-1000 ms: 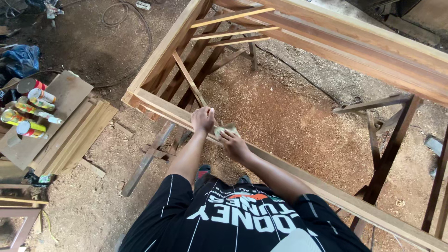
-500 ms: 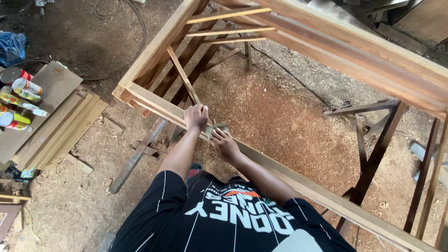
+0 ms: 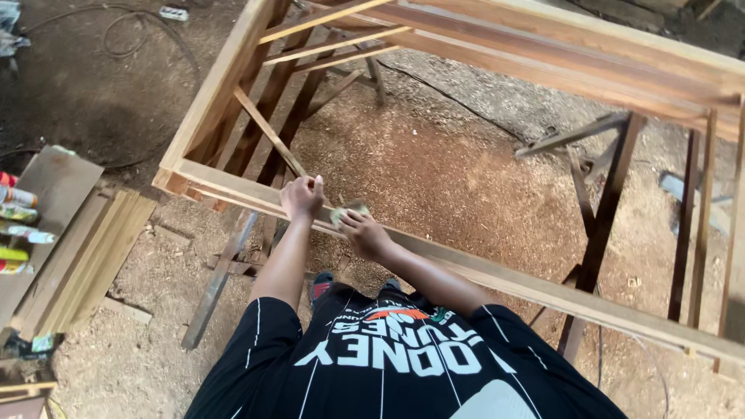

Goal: The person sands the surfaces and edges of a large rectangular wooden frame using a piece of sandpaper held in their hand.

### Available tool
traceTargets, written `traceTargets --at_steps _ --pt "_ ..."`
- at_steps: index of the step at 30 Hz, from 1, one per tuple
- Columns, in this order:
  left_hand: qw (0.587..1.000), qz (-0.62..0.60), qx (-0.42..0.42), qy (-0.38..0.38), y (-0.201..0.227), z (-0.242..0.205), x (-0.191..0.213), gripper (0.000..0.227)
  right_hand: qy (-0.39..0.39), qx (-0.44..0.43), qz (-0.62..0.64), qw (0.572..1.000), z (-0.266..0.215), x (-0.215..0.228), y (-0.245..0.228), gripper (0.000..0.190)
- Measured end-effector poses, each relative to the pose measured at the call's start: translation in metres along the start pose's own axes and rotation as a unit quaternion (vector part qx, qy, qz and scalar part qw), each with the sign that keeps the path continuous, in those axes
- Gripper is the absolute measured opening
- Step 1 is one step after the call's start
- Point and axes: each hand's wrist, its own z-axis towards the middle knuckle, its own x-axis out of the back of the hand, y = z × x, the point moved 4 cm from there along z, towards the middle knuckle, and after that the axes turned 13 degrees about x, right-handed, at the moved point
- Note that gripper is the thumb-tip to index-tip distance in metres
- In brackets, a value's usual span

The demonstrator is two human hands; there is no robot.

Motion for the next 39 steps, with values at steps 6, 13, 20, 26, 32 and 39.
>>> traceTargets --at_steps 6,13,20,26,32,39 --pt "0.998 0.029 -0.04 0.043 0.002 0.003 -0.001 0.036 -0.041 -0.055 0.038 0.997 -0.04 0.009 0.002 0.034" --pt "0.997 0.057 -0.048 0.01 0.008 -0.008 0.005 0.023 -0.042 -0.079 -0.025 0.996 -0.098 0.026 -0.004 0.036" --pt "0.996 0.069 -0.063 0.014 0.007 -0.003 -0.001 0.021 -0.03 -0.111 0.078 0.99 -0.014 0.003 0.012 0.036" --pt "0.995 0.037 -0.093 0.011 0.008 0.001 0.001 0.02 -0.047 -0.109 0.032 0.992 -0.054 0.015 0.005 0.033" --pt "0.993 0.068 -0.099 -0.019 0.008 0.004 0.004 0.02 -0.055 -0.109 -0.004 0.993 -0.079 0.041 -0.005 0.033" --pt "0.987 0.098 -0.11 -0.06 0.009 0.004 0.007 0.027 -0.075 -0.19 0.048 0.978 -0.003 0.007 0.001 0.034"
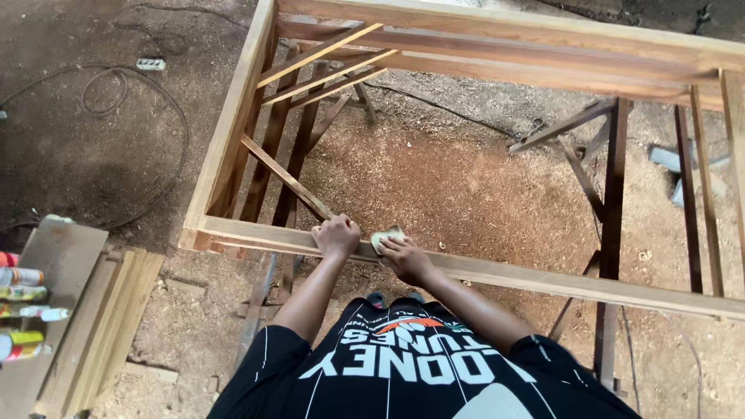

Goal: The person sands the surfaces and edges of a large rectangular wooden frame using a piece of sandpaper held in their hand.

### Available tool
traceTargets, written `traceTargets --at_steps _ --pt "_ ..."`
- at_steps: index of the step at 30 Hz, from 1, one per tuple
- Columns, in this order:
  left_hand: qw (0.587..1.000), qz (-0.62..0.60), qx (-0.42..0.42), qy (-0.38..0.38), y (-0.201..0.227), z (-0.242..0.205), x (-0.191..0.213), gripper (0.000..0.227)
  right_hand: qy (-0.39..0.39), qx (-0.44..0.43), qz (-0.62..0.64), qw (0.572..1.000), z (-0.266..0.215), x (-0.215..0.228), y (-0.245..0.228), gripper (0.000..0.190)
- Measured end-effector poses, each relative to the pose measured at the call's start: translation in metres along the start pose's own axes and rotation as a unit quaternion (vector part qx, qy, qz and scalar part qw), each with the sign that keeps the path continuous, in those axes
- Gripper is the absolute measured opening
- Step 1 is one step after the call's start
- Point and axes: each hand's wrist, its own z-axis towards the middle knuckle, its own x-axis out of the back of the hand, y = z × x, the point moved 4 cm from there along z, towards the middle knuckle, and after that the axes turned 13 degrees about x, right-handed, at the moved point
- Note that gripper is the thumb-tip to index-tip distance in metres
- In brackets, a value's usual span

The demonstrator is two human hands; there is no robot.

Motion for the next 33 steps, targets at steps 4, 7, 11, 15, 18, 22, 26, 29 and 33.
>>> traceTargets --at_steps 4,7,11,15,18,22,26,29,33 --pt "0.999 0.001 -0.022 0.032 0.006 0.0 0.012 0.028 0.053 0.014 -0.008 0.998 -0.016 -0.001 0.004 0.034" --pt "0.999 0.018 0.001 -0.05 0.004 -0.004 0.014 0.028 0.055 0.015 -0.038 0.998 -0.074 0.009 0.018 0.032" --pt "0.996 0.035 0.002 -0.078 0.006 -0.004 0.019 0.027 0.112 0.023 -0.063 0.991 -0.117 0.029 0.022 0.03" --pt "0.998 0.017 -0.009 -0.066 0.005 -0.003 0.02 0.026 0.123 -0.01 -0.067 0.99 -0.077 0.01 0.012 0.032" --pt "0.999 0.027 -0.017 -0.035 0.005 -0.005 0.02 0.025 0.085 -0.033 -0.056 0.994 -0.031 -0.008 -0.008 0.03" --pt "0.998 0.021 -0.019 -0.053 0.006 -0.007 0.021 0.025 0.077 -0.065 0.017 0.995 -0.004 0.0 -0.016 0.034" --pt "0.997 0.019 -0.01 -0.078 0.004 -0.007 0.022 0.027 -0.006 -0.042 0.039 0.998 -0.047 0.014 -0.012 0.036" --pt "0.997 0.034 -0.016 -0.074 0.004 -0.008 0.025 0.029 -0.017 -0.027 0.016 0.999 -0.076 0.026 -0.006 0.043" --pt "0.996 0.046 -0.021 -0.072 0.006 -0.008 0.026 0.031 -0.062 -0.04 -0.027 0.997 -0.065 0.017 -0.002 0.053"
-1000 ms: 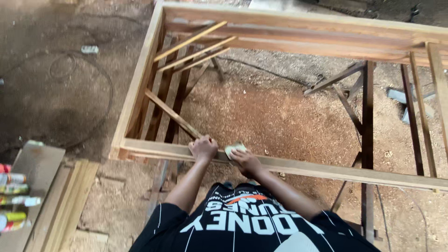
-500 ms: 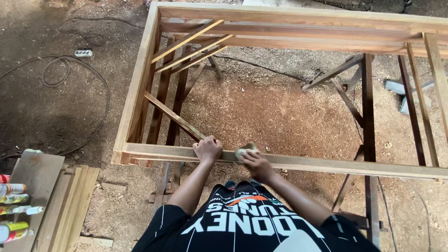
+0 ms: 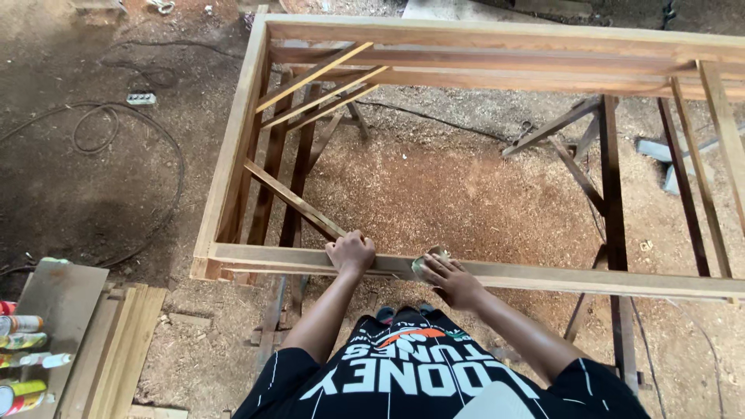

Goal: The person sands the surfaces and edges of a large rectangular wooden frame using a piece of sandpaper held in their hand.

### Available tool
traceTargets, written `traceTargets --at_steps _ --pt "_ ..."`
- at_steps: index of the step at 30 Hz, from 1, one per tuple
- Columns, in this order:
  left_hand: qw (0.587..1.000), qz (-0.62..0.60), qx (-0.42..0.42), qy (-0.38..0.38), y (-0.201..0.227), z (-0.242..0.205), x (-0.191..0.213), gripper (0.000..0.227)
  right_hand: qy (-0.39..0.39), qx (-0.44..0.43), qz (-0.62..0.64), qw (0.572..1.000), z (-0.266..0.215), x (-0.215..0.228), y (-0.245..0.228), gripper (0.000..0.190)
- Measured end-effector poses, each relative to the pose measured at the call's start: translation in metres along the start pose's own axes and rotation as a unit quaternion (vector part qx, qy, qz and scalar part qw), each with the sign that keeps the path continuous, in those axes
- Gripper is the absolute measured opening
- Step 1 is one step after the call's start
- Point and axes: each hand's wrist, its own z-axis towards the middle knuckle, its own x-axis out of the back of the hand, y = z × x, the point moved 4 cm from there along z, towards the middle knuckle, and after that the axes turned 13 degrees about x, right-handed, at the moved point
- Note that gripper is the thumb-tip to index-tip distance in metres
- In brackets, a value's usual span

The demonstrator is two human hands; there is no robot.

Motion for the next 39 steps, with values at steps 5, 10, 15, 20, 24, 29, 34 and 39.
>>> traceTargets --at_steps 5,10,15,20,24,29,34,39 --pt "1.0 -0.004 0.005 -0.003 -0.001 -0.001 -0.003 0.031 0.004 -0.066 -0.023 0.998 0.043 -0.004 0.001 0.045" --pt "1.0 0.009 0.007 -0.01 0.001 0.002 -0.003 0.03 0.084 -0.024 0.021 0.996 0.077 -0.007 -0.031 0.038" --pt "1.0 0.008 0.002 -0.006 -0.001 0.003 -0.004 0.031 0.175 0.012 -0.008 0.984 0.027 -0.021 0.002 0.031" --pt "1.0 -0.004 -0.004 0.02 -0.001 0.003 -0.005 0.031 0.177 0.026 -0.027 0.984 -0.036 -0.013 0.044 0.034" --pt "1.0 -0.012 0.005 -0.006 -0.002 0.0 -0.004 0.031 0.147 -0.001 -0.024 0.989 -0.006 -0.011 0.027 0.037" --pt "0.999 -0.025 0.003 0.021 -0.003 0.004 -0.012 0.032 0.122 0.006 0.018 0.992 0.063 -0.01 -0.013 0.039" --pt "0.997 -0.043 -0.007 0.07 -0.001 0.006 -0.012 0.031 0.092 0.039 0.034 0.994 0.055 -0.017 -0.013 0.038" --pt "0.997 -0.053 0.017 0.046 0.001 0.002 -0.014 0.031 0.12 0.087 -0.013 0.989 -0.029 0.001 0.036 0.037"
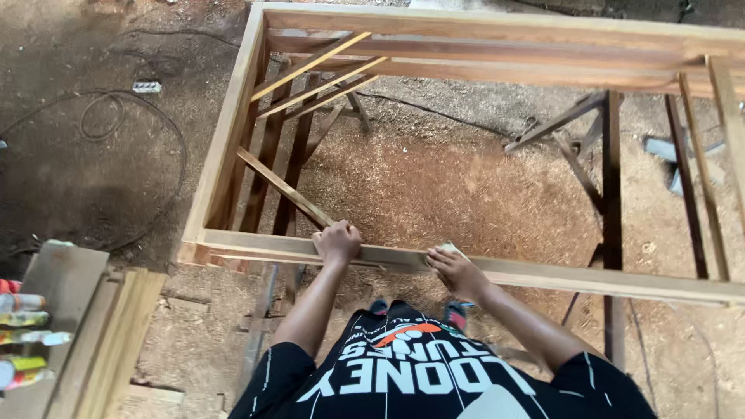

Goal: The person sands the surfaces and edges of a large rectangular wooden frame using a piece of sandpaper held in their hand.

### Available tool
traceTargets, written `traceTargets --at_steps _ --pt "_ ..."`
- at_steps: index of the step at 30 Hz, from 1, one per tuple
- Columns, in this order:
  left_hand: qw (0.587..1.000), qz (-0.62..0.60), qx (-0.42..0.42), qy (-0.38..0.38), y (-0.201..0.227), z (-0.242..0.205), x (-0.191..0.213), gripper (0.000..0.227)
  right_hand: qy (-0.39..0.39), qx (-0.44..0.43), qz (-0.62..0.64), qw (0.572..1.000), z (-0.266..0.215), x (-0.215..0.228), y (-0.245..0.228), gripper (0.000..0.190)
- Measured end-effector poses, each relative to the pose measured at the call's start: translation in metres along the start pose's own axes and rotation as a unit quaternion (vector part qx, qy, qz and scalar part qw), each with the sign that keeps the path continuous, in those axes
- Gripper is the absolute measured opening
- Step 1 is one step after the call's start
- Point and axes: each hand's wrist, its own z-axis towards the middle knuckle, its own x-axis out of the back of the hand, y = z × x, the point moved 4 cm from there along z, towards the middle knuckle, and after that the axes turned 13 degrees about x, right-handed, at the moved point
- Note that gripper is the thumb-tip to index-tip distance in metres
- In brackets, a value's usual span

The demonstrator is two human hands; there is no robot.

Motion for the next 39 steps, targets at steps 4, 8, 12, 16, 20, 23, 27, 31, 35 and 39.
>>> traceTargets --at_steps 4,8,12,16,20,23,27,31,35,39 --pt "0.999 0.031 0.018 -0.033 -0.002 -0.005 -0.014 0.03 -0.069 0.012 -0.027 0.997 -0.033 -0.004 0.001 0.038" --pt "0.998 0.058 -0.009 0.038 0.001 0.005 -0.019 0.029 -0.028 0.033 -0.072 0.996 0.012 -0.016 -0.005 0.033" --pt "0.937 0.142 -0.204 0.246 0.018 -0.002 -0.032 0.024 0.003 0.017 0.025 1.0 0.002 -0.012 -0.003 0.032" --pt "0.967 0.142 -0.186 0.101 0.06 -0.027 -0.057 0.018 -0.04 0.065 -0.032 0.997 -0.067 -0.002 0.028 0.03" --pt "0.976 0.043 -0.202 0.067 0.118 -0.069 -0.088 0.018 -0.022 0.088 -0.046 0.995 -0.106 0.005 0.049 0.032" --pt "0.971 -0.06 -0.211 0.093 0.143 -0.078 -0.11 0.019 -0.05 0.105 -0.074 0.99 -0.083 -0.007 0.043 0.031" --pt "0.981 -0.077 -0.149 0.098 0.142 -0.074 -0.126 0.022 0.019 0.075 0.036 0.996 -0.043 -0.006 0.028 0.033" --pt "0.983 -0.059 -0.144 0.1 0.138 -0.082 -0.124 0.021 0.039 0.088 0.043 0.994 -0.059 0.002 0.026 0.039" --pt "0.985 -0.043 -0.132 0.1 0.148 -0.086 -0.118 0.022 -0.003 0.092 0.044 0.995 -0.107 0.011 0.053 0.034" --pt "0.987 -0.048 -0.12 0.097 0.151 -0.086 -0.114 0.024 -0.025 0.109 0.026 0.993 -0.118 0.02 0.063 0.033"
